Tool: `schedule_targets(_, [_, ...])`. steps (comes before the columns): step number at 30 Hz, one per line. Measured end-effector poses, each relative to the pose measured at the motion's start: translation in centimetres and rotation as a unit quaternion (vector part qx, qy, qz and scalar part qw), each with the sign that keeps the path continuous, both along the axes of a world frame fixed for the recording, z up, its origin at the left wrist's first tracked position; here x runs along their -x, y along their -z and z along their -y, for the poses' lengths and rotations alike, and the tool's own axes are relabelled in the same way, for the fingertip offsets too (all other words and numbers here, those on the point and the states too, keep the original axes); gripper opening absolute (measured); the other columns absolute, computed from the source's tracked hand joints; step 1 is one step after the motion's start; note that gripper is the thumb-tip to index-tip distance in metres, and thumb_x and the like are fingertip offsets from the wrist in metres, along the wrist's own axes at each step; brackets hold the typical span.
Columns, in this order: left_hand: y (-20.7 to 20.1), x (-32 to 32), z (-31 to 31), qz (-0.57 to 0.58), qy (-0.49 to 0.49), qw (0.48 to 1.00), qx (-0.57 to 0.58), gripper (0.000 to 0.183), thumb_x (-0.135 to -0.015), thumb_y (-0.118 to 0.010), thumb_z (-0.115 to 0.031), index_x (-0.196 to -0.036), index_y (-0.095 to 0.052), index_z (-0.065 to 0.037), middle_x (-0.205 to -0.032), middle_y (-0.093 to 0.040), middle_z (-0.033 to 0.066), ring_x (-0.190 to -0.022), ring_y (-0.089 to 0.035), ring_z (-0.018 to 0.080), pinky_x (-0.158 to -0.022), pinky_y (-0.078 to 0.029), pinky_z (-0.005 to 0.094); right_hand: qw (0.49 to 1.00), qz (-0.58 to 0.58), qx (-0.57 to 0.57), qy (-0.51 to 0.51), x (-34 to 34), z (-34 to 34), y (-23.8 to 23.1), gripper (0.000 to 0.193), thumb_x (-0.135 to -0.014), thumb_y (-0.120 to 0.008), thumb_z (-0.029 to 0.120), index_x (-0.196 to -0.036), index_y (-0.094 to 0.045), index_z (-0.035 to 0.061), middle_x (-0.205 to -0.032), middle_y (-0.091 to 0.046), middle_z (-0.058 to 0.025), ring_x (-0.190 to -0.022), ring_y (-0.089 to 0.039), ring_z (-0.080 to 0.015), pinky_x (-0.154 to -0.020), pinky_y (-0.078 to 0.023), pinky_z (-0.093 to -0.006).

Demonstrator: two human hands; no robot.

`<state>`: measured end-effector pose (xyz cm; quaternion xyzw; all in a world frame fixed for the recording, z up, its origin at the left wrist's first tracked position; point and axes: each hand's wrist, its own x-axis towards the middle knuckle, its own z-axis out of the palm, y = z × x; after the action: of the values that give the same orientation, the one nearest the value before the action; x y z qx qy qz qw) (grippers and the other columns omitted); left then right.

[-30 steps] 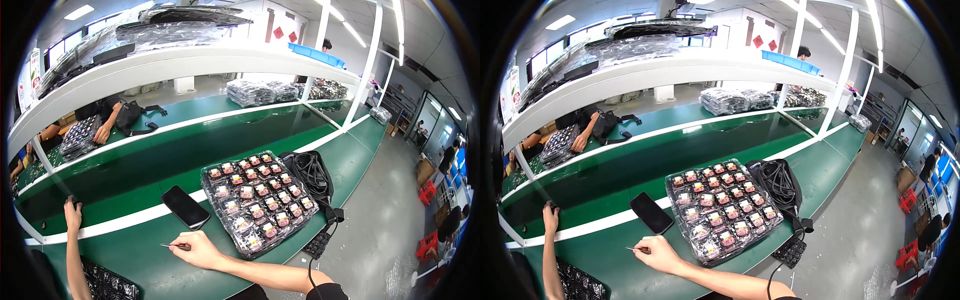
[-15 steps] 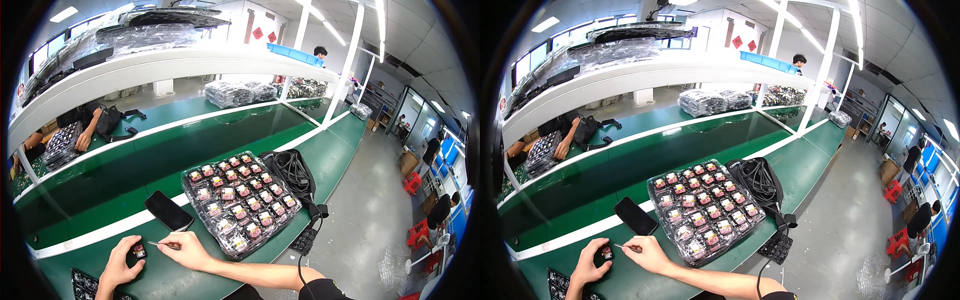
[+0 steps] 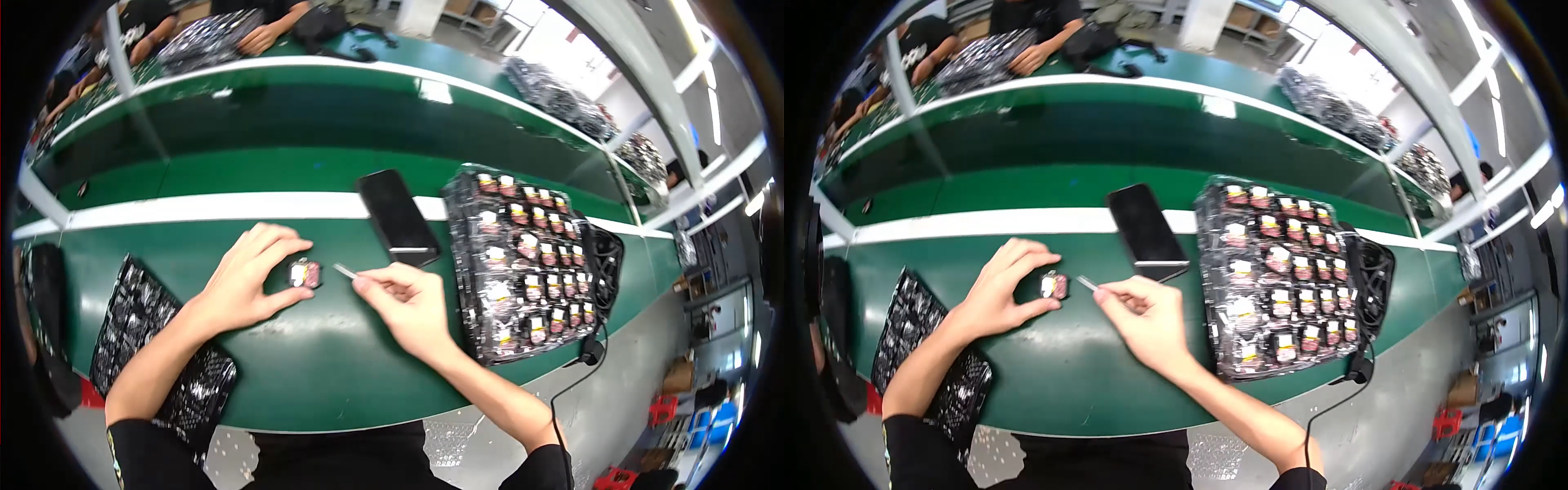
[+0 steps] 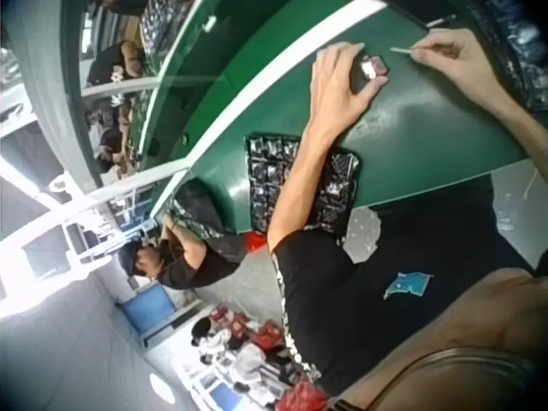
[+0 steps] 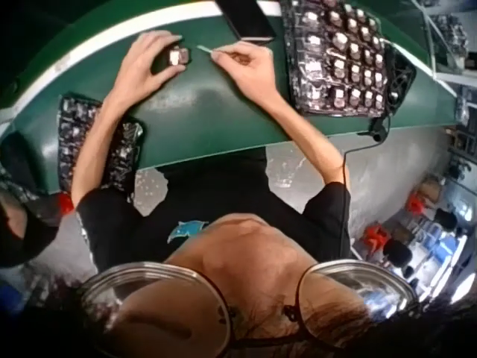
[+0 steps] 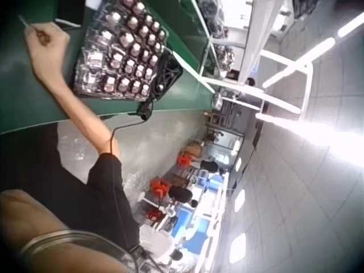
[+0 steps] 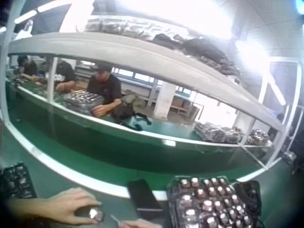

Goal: Assembling or repairing small electronic display modules using a precision tool.

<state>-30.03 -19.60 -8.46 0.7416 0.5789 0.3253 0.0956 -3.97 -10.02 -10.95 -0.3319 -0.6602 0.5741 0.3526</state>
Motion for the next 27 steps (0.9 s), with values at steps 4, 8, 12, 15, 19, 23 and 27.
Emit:
schedule_targets(4, [1.7,1.4,0.4,0.005,0.001,1.0,0.015,0.049,-0.084,-0.096,-0.03,-0.125,-0.078,-0.01,-0.125,-0.067,0.0081,-0.115,-0.063,0.0298,-0.102,-0.05,0.0433,0.997,0.039,0.068,-0.027,0.5,-0.3,-1.7,0.012,-0.104,-0.08,0.005,-0.112,-0.085,-0.004,-0.091,-0.079,-0.0025,-0.081,-0.07,-0.0043,-0.071,-0.054,-0.0198])
schedule_targets(8, [1.5,1.6,0.8,0.029,0.032,0.999,0.016,0.05,-0.087,-0.094,-0.023,-0.131,-0.076,-0.011,-0.12,-0.071,0.0047,-0.108,-0.065,0.0269,-0.099,-0.048,0.0406,0.994,0.055,0.092,-0.034,0.9,0.5,-2.6,0.013,-0.103,-0.081,0.003,-0.113,-0.085,-0.0041,-0.086,-0.077,0.0005,-0.075,-0.067,-0.0019,-0.065,-0.05,-0.0179])
schedule_targets(12, [1.6,1.2,1.0,0.065,0.089,0.993,0.033,0.053,-0.085,-0.096,-0.025,-0.132,-0.078,-0.009,-0.109,-0.076,0.0028,-0.097,-0.068,0.023,-0.094,-0.045,0.037,0.997,0.042,-0.057,-0.032,0.8,1.0,-0.9,0.011,-0.098,-0.084,0.0,-0.109,-0.086,-0.0022,-0.079,-0.069,0.0037,-0.066,-0.057,0.0005,-0.057,-0.04,-0.019])
schedule_targets(15, [1.8,1.6,0.6,0.064,0.113,0.99,0.055,0.052,-0.083,-0.097,-0.026,-0.129,-0.08,-0.008,-0.104,-0.076,0.0032,-0.097,-0.069,0.0225,-0.093,-0.044,0.0377,0.987,0.079,-0.13,-0.042,0.7,1.0,-1.0,0.01,-0.09,-0.085,-0.004,-0.1,-0.086,-0.003,-0.07,-0.065,0.0008,-0.059,-0.051,0.0001,-0.053,-0.032,-0.0209])
schedule_targets(19, [1.5,1.5,0.3,0.074,0.108,0.988,0.083,0.052,-0.08,-0.098,-0.026,-0.126,-0.083,-0.007,-0.099,-0.076,0.0032,-0.095,-0.069,0.0223,-0.092,-0.044,0.0378,0.976,0.093,-0.186,-0.063,1.0,0.9,-0.8,0.009,-0.088,-0.084,-0.005,-0.097,-0.084,-0.0028,-0.067,-0.063,-0.0006,-0.053,-0.049,-0.0024,-0.048,-0.032,-0.0238])
schedule_targets(23, [1.6,1.5,0.5,0.067,0.102,0.989,0.088,0.053,-0.079,-0.098,-0.026,-0.127,-0.083,-0.007,-0.099,-0.076,0.0032,-0.095,-0.069,0.0221,-0.093,-0.043,0.0376,0.974,0.095,-0.192,-0.068,1.3,0.9,-0.5,0.009,-0.088,-0.084,-0.005,-0.097,-0.084,-0.003,-0.067,-0.062,-0.001,-0.052,-0.049,-0.003,-0.048,-0.032,-0.024])
schedule_targets(27, [1.5,1.5,0.6,0.073,0.1,0.987,0.104,0.054,-0.078,-0.099,-0.027,-0.126,-0.083,-0.007,-0.1,-0.076,0.0033,-0.096,-0.069,0.0222,-0.095,-0.043,0.0379,0.973,0.099,-0.194,-0.069,1.5,1.2,-0.6,0.009,-0.088,-0.084,-0.005,-0.097,-0.083,-0.0031,-0.066,-0.062,-0.0009,-0.051,-0.048,-0.0033,-0.048,-0.032,-0.0246])
